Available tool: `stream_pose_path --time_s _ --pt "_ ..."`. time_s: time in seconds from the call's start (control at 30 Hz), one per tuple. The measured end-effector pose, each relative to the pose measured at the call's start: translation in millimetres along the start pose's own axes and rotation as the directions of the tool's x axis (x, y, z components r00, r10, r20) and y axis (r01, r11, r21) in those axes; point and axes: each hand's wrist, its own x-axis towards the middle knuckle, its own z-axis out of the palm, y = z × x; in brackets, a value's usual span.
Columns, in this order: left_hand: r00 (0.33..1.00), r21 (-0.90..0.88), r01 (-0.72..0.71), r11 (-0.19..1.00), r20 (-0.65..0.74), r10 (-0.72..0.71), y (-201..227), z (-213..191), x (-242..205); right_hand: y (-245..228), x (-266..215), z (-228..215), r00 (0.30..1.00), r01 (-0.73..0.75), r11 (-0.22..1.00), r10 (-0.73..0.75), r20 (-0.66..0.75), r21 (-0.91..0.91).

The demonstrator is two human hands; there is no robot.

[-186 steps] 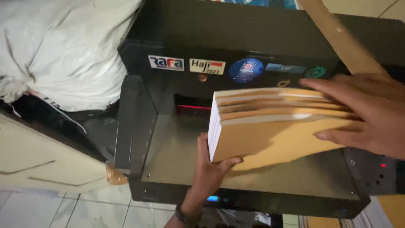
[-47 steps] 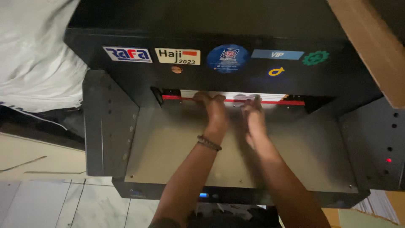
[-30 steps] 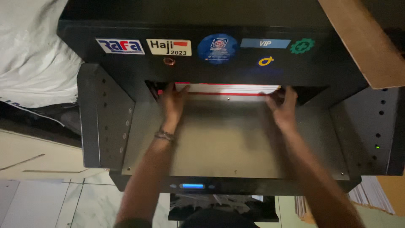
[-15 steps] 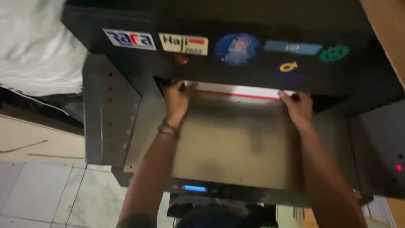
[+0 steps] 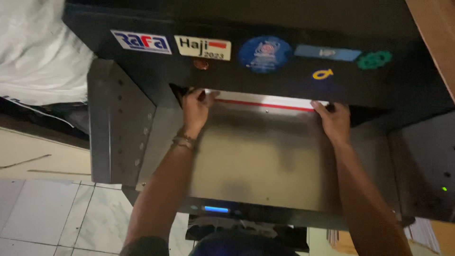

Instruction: The person places stacks of paper into a paper cutting machine, aligns them against the guide, and operates the machine to cut the paper. The person repeats this process with multiple stacks of paper.

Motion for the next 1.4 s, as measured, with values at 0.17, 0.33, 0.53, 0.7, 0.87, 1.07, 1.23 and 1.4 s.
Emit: stream_pose_path --time_s 0.17,0.33,0.53,0.7,0.87,1.07,1.23,1.4 --pt "0.996 0.000 -0.079 0.997 -0.030 0.079 5 -1 6 -8 6 5 0.995 0.062 0.997 -0.059 -0.077 0.037" --pt "0.999 0.056 -0.052 0.997 0.000 0.052 18 -2 -3 27 1 9 0.995 0.099 0.993 -0.101 -0.023 -0.068" --pt "0.996 0.371 -0.084 0.925 0.011 0.086 22 0 -2 10 -1 9 0.989 0.144 0.972 -0.150 -0.018 -0.185" --pt "0.999 0.446 -0.045 0.894 -0.007 0.054 25 -3 1 20 1 15 0.919 0.317 0.904 -0.368 -0.142 -0.287" --pt "0.997 0.530 0.003 0.848 0.064 -0.043 24 3 -5 -12 -2 8 0.992 -0.102 0.881 0.123 0.015 -0.462" --pt "0.999 0.559 0.035 0.829 0.013 -0.051 -1 0 5 -18 -4 -8 0.986 -0.130 0.972 0.148 0.078 -0.194" --pt "0.964 0.485 0.263 0.834 -0.092 -0.251 9 14 3 7 2 9 0.990 -0.136 0.945 0.136 -0.019 -0.297" --pt "0.954 0.405 0.297 0.865 -0.097 -0.283 86 6 15 24 6 7 0.996 -0.076 0.960 0.061 -0.064 -0.271"
